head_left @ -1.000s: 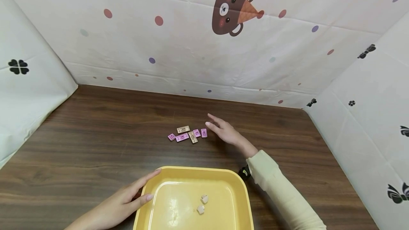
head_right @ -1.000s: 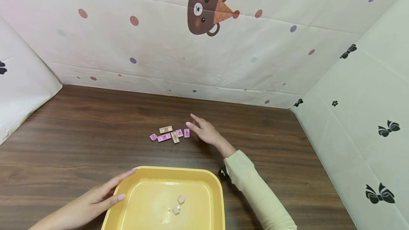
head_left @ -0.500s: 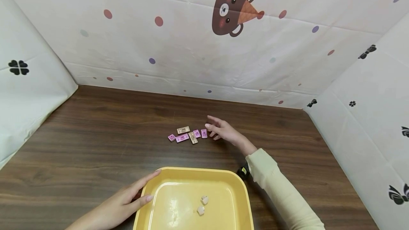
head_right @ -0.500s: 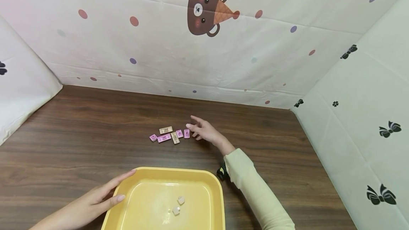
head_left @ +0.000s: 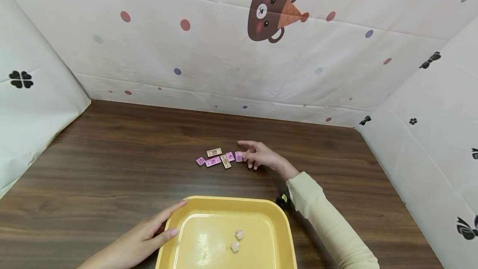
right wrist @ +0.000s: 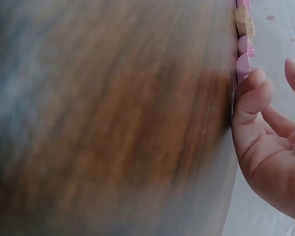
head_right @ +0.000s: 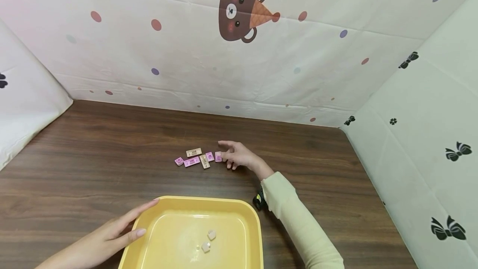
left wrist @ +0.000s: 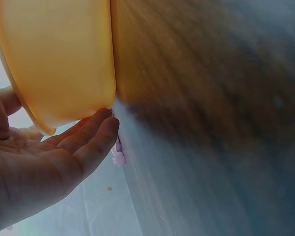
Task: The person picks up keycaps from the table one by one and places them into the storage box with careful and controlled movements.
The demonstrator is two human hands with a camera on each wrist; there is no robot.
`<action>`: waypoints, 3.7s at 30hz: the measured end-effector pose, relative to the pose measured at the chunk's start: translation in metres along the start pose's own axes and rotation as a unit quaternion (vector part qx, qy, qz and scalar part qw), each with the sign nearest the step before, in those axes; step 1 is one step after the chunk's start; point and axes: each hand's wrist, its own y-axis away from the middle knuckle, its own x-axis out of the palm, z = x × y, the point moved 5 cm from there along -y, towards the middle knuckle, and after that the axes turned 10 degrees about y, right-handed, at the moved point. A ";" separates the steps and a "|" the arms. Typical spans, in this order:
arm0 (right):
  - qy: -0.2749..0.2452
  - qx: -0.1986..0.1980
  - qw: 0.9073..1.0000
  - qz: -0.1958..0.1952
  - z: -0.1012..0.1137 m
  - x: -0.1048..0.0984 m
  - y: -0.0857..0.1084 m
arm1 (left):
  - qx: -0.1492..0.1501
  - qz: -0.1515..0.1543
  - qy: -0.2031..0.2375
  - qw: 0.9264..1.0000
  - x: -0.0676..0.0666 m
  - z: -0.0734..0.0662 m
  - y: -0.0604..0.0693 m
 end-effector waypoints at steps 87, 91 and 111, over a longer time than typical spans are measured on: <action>-0.023 -0.025 0.999 -0.009 0.010 -0.007 0.012 | 0.006 -0.012 -0.034 0.999 -0.001 -0.001 0.000; -0.022 -0.029 0.999 -0.014 0.012 -0.008 0.014 | 0.002 -0.008 -0.021 1.000 -0.001 0.000 0.000; -0.030 -0.102 0.994 -0.022 0.028 -0.008 0.032 | -0.005 -0.007 -0.023 1.000 0.000 0.000 0.000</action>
